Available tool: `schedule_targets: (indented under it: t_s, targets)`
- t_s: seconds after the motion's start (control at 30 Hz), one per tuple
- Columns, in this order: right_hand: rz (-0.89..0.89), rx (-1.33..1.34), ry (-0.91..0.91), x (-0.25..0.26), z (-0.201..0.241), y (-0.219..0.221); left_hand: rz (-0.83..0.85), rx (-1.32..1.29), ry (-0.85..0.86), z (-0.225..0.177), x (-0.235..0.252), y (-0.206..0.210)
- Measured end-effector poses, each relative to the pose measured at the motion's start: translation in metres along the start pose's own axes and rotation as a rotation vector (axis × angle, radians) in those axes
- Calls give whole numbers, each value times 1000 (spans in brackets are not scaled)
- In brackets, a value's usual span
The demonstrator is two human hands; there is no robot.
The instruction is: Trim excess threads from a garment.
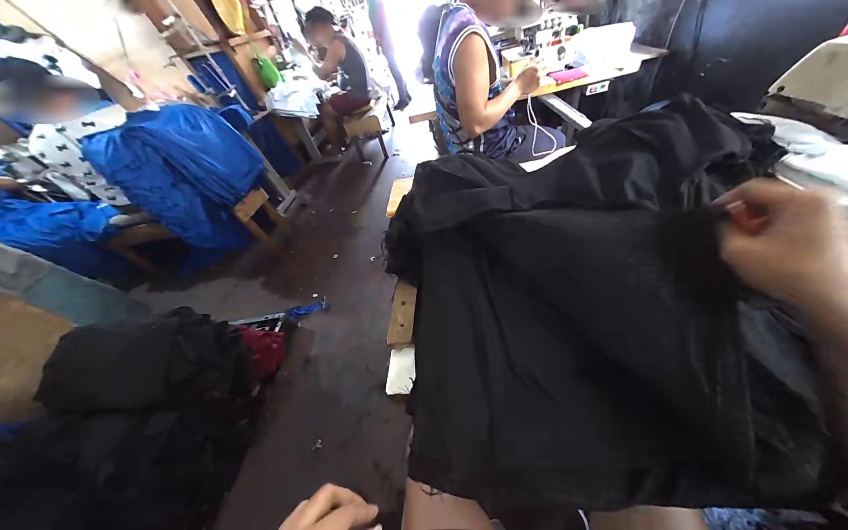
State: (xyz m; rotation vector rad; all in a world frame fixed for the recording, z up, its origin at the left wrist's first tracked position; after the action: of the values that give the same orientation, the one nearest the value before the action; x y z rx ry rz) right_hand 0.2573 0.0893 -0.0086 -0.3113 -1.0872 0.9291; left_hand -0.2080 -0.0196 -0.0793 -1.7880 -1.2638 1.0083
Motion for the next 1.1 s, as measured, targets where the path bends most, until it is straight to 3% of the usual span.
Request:
schedule_targets:
  t_s: [0.1,0.27,0.33,0.4,0.53,0.6,0.7,0.77,0.93,1.03,1.1]
  targets:
    - [116,89,105,-10,-34,36,-199,-137,118,-33,9,-6]
    - [-7,505,305,-28,-34,12,-283,-283,239,-89,29,14]
    - [-124,521,227,-41,-14,-8,-257,-294,264,-102,36,27]
    - [-130,509,110,-65,22,-17,-235,-258,297,-109,42,41]
    - [333,590,-143,-126,97,19,-254,-274,387,-107,48,52]
    - [508,473,-207,-149,116,42,-180,-349,418,-100,47,44]
    - [510,375,-258,-159,116,58,-91,-375,431,-83,42,26]
    - [484,487,-231,-152,112,54,-98,-359,418,-70,38,13]
    - [395,874,-189,-130,106,43,-420,-306,238,-39,28,-14]
    - [284,974,-39,-120,89,31,-727,-246,55,-11,18,-36]
    - [251,1032,45,-116,79,28,-777,-266,11,-14,14,-41]
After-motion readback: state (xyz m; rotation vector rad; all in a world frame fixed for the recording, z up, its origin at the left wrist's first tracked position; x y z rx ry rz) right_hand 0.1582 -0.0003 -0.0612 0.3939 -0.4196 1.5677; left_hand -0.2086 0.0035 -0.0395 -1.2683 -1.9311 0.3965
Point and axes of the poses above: each hand's wrist, its own x-axis towards the middle knuckle, its own y-axis out of the palm, z = x × y, the point moved 5 cm from there along x, towards the middle knuckle, and after that the axes turned 5 degrees about -y, right-handed, at the moved point
